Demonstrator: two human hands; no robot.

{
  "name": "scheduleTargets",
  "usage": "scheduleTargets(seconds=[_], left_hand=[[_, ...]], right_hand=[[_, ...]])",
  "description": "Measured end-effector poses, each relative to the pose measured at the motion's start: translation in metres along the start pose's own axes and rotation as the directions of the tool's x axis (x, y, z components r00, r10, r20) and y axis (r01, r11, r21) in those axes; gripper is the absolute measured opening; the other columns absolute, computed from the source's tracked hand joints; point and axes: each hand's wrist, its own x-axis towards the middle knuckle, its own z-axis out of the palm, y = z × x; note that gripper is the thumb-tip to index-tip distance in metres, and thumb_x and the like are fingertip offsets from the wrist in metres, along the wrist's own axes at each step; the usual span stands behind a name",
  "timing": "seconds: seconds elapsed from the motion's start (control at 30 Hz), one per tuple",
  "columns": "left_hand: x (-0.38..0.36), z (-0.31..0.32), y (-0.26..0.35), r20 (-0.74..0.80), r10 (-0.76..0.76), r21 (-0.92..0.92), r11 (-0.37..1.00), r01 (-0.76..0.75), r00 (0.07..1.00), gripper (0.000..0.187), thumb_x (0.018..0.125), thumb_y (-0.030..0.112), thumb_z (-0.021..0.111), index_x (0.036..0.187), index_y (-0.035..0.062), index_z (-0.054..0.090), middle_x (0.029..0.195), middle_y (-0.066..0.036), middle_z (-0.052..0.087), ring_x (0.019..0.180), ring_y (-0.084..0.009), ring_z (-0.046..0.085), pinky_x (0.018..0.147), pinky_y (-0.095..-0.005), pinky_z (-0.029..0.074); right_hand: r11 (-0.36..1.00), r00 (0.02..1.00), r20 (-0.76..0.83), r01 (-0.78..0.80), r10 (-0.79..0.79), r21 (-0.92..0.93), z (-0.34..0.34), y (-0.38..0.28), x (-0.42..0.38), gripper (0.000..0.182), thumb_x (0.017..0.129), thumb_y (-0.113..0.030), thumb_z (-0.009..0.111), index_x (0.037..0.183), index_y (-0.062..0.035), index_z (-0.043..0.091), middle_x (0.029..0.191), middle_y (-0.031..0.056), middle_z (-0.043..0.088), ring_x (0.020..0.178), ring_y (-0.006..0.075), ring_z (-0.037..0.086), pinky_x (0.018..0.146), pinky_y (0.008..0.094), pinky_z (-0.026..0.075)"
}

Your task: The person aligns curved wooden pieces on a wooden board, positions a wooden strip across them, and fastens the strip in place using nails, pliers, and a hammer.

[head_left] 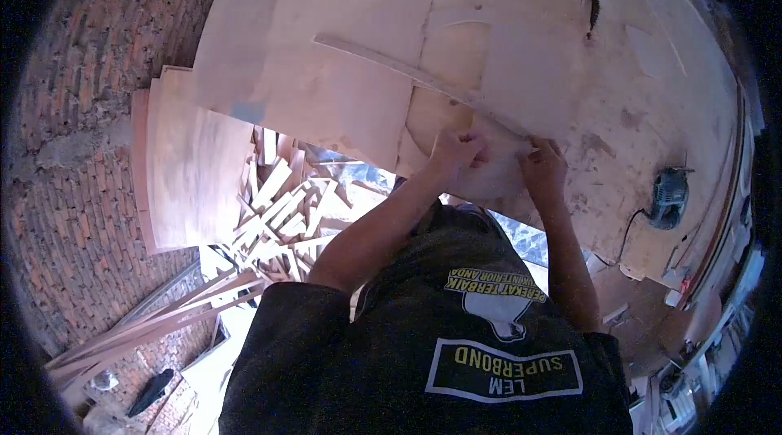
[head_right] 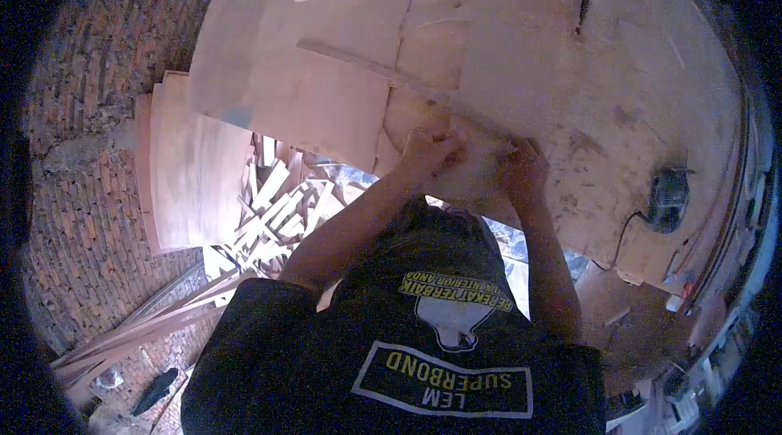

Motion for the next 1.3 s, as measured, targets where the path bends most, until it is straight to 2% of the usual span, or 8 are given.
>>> scheduleTargets(seconds=[0.13,0.23,0.5,0.67,0.87,1.0,1.2,1.3], left_hand=[[-0.026,-0.035,0.003,-0.098,0.35,0.378,0.879,-0.29,0.932,0.021,0.092,0.016,0.069,0.079,-0.0006,0.07,0.072,-0.008,0.068,0.068,-0.0177,0.067,0.059,-0.0332,0.052],[-0.012,-0.086,-0.002,-0.237,0.578,0.549,0.743,-0.383,0.78,0.023,0.087,0.019,0.075,0.098,-0.0013,0.072,0.091,-0.012,0.07,0.078,-0.0183,0.066,0.073,-0.0343,0.054],[0.018,-0.203,0.001,-0.466,0.76,0.693,0.632,-0.348,0.452,0.018,0.083,0.007,0.068,0.099,-0.0013,0.071,0.087,-0.012,0.062,0.078,-0.0228,0.061,0.074,-0.0348,0.05],[0.029,-0.252,0.013,-0.524,0.781,0.759,0.609,-0.23,0.339,0.022,0.083,0.01,0.071,0.103,0.0003,0.073,0.091,-0.011,0.063,0.083,-0.023,0.063,0.077,-0.0366,0.052],[0.03,-0.256,0.044,-0.459,0.83,0.827,0.53,-0.189,0.317,0.028,0.087,0.019,0.076,0.107,0.0,0.073,0.097,-0.012,0.064,0.088,-0.0232,0.066,0.078,-0.0368,0.055],[0.037,-0.238,0.051,-0.338,0.811,0.852,0.479,-0.212,0.478,0.036,0.088,0.016,0.073,0.121,0.0038,0.07,0.118,-0.016,0.059,0.104,-0.0296,0.061,0.089,-0.0403,0.052],[0.071,-0.204,0.051,0.129,0.838,0.976,-0.012,-0.219,0.529,0.048,0.082,0.012,0.07,0.129,0.0051,0.065,0.125,-0.018,0.056,0.114,-0.0377,0.055,0.096,-0.0453,0.049],[0.072,-0.189,0.056,0.084,0.822,0.983,0.023,-0.18,0.563,0.042,0.084,0.016,0.071,0.124,0.0019,0.066,0.125,-0.021,0.055,0.112,-0.0388,0.055,0.095,-0.0457,0.049]], right_hand=[[0.991,0.999,-0.039,-0.033,0.028,-0.13,-0.002,-0.003,0.009,0.04,0.077,-0.009,0.084,0.114,-0.0034,0.071,0.106,0.0152,0.069,0.078,0.0248,0.073,0.07,0.0372,0.058],[0.987,0.987,-0.031,-0.158,0.157,-0.013,0.001,-0.009,0.018,0.04,0.078,-0.008,0.083,0.115,-0.0029,0.071,0.107,0.0151,0.069,0.079,0.0251,0.072,0.071,0.0371,0.058],[0.991,0.996,0.017,0.092,-0.09,-0.094,-0.004,-0.004,0.027,0.022,0.084,-0.015,0.073,0.104,-0.0053,0.073,0.102,0.0129,0.071,0.096,0.0338,0.068,0.083,0.0431,0.057],[0.997,0.998,0.03,-0.048,0.049,-0.053,-0.005,0.002,0.028,0.02,0.092,-0.015,0.07,0.108,-0.0047,0.075,0.103,0.0127,0.07,0.08,0.0254,0.07,0.073,0.0366,0.055],[0.975,0.983,0.009,-0.178,0.181,-0.135,-0.032,0.032,0.029,0.018,0.091,-0.016,0.07,0.105,-0.0068,0.075,0.103,0.0134,0.07,0.085,0.0299,0.07,0.076,0.0406,0.056],[0.972,0.984,0.005,-0.175,0.178,-0.155,-0.059,0.065,0.032,0.018,0.09,-0.018,0.071,0.105,-0.0085,0.075,0.104,0.0147,0.069,0.087,0.0312,0.07,0.078,0.0421,0.056],[0.963,0.987,0.077,-0.116,0.139,-0.242,-0.089,0.129,0.033,0.02,0.095,-0.021,0.067,0.11,-0.0091,0.072,0.109,0.0125,0.068,0.093,0.0334,0.069,0.082,0.0408,0.054],[0.972,0.984,0.09,-0.132,0.152,-0.196,-0.105,0.129,0.034,0.017,0.094,-0.017,0.068,0.108,-0.0072,0.071,0.105,0.012,0.068,0.093,0.0314,0.07,0.082,0.0382,0.055]])
